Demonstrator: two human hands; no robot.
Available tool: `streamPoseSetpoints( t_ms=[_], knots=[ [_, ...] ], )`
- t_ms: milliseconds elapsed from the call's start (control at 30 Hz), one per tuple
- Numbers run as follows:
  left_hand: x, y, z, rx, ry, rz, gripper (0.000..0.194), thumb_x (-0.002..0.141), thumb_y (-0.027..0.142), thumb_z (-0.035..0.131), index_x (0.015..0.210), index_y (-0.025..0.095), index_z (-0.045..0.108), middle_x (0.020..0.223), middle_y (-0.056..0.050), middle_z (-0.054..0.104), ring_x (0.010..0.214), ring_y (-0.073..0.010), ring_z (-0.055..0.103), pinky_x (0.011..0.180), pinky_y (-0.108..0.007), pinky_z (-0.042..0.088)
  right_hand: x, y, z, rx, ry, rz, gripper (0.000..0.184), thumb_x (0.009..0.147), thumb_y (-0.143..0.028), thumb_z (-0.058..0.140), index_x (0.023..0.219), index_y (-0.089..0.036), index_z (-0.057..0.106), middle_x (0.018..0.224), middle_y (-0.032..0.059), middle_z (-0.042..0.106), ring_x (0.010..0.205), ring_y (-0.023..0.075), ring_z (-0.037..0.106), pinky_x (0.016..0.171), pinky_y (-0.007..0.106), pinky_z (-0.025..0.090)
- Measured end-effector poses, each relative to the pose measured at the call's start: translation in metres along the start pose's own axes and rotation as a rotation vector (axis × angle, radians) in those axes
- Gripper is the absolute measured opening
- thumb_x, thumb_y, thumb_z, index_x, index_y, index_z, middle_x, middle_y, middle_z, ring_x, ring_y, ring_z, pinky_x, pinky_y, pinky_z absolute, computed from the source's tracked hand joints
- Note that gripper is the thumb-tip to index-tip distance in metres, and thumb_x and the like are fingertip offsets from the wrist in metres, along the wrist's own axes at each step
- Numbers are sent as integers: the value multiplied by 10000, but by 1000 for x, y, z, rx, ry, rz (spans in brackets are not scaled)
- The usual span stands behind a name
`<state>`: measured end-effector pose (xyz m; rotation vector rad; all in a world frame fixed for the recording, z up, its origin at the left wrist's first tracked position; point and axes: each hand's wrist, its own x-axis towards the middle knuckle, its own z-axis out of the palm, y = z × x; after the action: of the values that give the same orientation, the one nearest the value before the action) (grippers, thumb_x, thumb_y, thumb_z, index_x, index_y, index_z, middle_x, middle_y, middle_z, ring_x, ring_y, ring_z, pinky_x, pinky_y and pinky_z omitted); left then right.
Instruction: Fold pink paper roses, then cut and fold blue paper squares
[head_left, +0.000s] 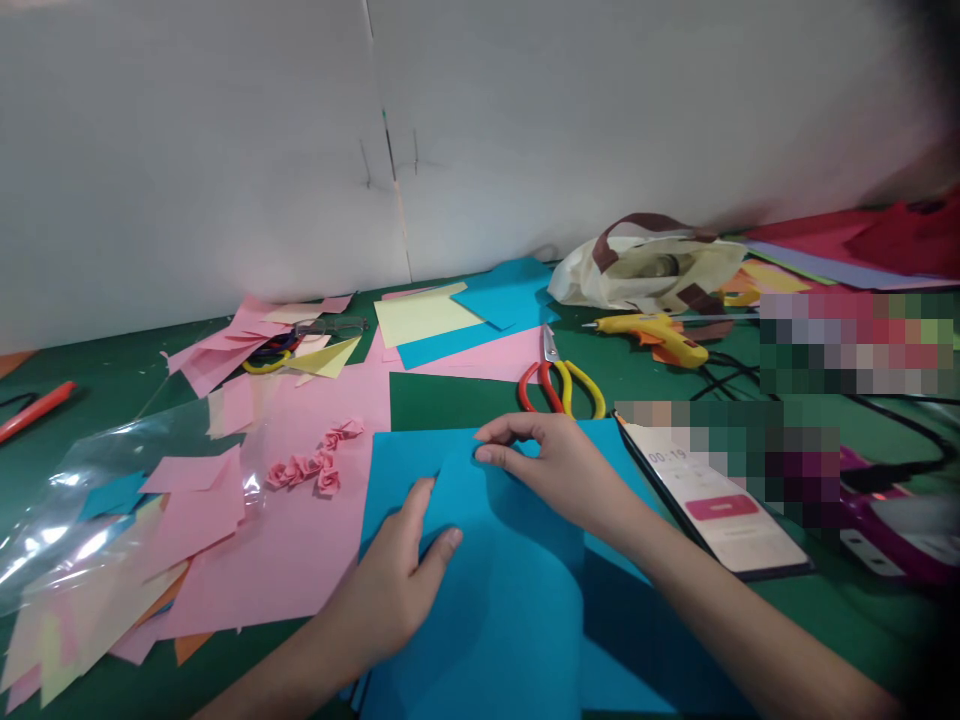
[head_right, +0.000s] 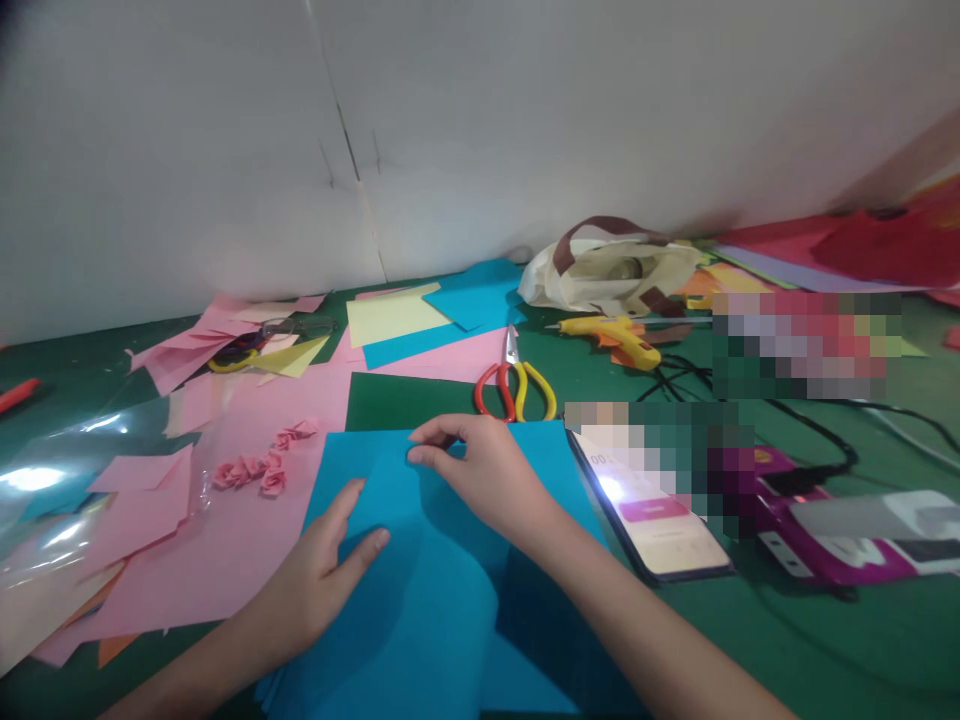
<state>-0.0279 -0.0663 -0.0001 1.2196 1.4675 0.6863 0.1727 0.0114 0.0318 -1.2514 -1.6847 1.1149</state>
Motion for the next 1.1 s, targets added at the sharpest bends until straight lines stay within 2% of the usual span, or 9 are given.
streamPoseSetpoints(
  t_ms=[167, 400, 533, 833, 1100],
  knots=[
    [0, 4, 1, 45, -8, -9, 634, 784, 449, 605, 1365, 286, 407, 1359, -89, 491, 1301, -357, 349, 1028, -467, 309, 0, -1, -2, -8, -14, -1, 125, 718, -273, 667, 832, -246, 710, 711, 8, 671, 697, 168, 620, 604, 279, 477],
    [-2, 12, 0, 134, -69, -59, 656, 816, 540, 516, 1403, 311, 335, 1483, -40, 313, 1385, -337, 138, 1085, -511, 189, -1, -3, -2, -11, 4, 5, 116, 722, -325, 674, 793, -245, 717, 773, 29, 718, 751, 209, 656, 628, 315, 501],
    [-3, 14, 0, 167, -85, -82, 694, 816, 591, 472, 1422, 306, 292, 1500, -30, 269, 1393, -326, 87, 1094, -523, 149, 0, -2, -1, -18, 26, 8, 87, 726, -330, 672, 732, -251, 709, 807, 25, 733, 800, 233, 673, 675, 344, 520],
    [-4, 25, 2, 282, -127, -105, 740, 836, 649, 353, 1450, 260, 210, 1513, -51, 240, 1392, -310, 118, 1098, -490, 194, -1, -5, -1, -57, 23, -2, 112, 760, -290, 629, 792, -223, 714, 855, 28, 738, 859, 226, 677, 729, 331, 535],
    [-5, 28, 2, 335, -118, -71, 711, 863, 625, 319, 1446, 232, 212, 1453, -102, 361, 1346, -313, 280, 1071, -478, 264, -2, -5, -1, -66, 13, -3, 124, 771, -260, 623, 838, -224, 721, 883, 27, 736, 871, 208, 673, 726, 310, 538]
  ],
)
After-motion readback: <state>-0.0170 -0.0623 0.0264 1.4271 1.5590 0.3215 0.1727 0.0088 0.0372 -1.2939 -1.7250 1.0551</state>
